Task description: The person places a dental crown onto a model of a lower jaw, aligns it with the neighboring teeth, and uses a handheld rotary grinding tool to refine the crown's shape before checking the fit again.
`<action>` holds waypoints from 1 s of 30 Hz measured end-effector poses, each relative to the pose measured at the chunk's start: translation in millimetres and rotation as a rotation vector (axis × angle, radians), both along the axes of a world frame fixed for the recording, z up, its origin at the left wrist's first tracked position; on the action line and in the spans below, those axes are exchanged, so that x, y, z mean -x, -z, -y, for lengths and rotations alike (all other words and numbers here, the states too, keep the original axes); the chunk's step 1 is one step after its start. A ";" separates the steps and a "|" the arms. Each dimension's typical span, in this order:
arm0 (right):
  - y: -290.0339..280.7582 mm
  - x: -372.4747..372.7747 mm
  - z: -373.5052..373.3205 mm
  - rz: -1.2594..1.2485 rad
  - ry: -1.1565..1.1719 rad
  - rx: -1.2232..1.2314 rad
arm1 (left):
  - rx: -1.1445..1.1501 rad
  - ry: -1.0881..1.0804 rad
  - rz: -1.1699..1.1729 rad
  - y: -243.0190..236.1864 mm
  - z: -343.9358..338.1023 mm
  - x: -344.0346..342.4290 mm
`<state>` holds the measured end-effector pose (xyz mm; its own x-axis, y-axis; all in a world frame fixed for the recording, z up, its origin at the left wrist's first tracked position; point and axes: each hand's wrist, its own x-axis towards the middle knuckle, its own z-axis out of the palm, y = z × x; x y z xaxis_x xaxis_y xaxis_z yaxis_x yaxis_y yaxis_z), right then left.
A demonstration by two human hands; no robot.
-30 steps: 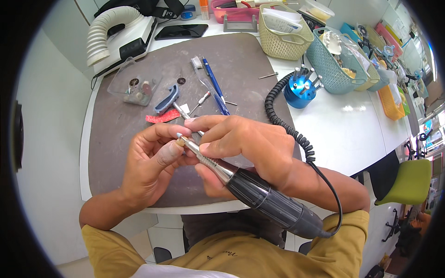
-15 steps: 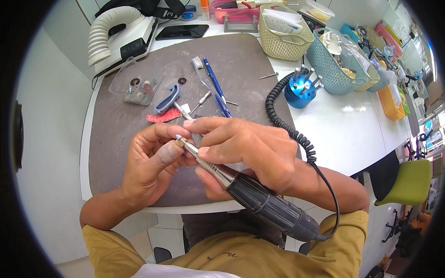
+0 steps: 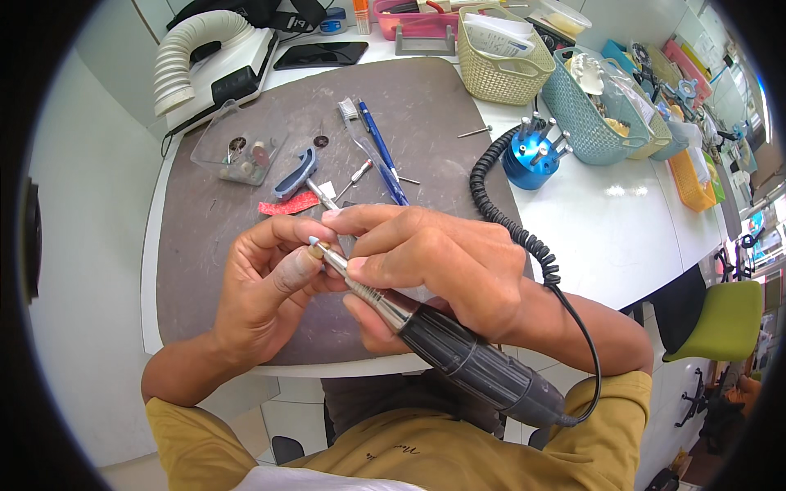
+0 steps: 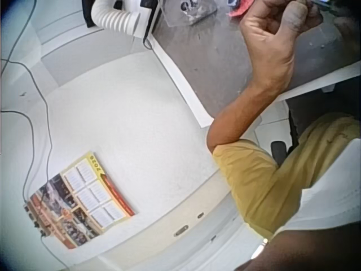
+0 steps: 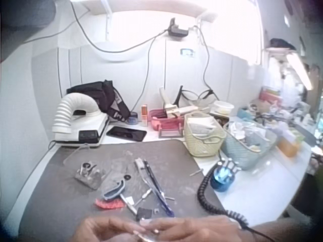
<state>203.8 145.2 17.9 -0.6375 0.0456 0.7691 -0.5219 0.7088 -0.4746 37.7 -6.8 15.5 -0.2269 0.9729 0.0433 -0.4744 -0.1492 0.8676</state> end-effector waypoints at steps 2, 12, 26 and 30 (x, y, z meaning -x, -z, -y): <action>-0.4 -0.1 0.1 0.002 -0.001 0.005 | 0.001 0.000 0.000 0.0 0.0 0.2; 0.7 -1.0 0.3 0.007 0.008 0.007 | 0.001 -0.011 0.004 -0.8 -0.8 -0.5; 1.9 8.1 5.7 -0.117 0.089 0.039 | -0.002 0.007 -0.005 0.2 -0.7 1.0; 1.6 7.6 6.8 -0.110 0.101 0.043 | -0.005 0.014 -0.010 1.1 -0.5 1.8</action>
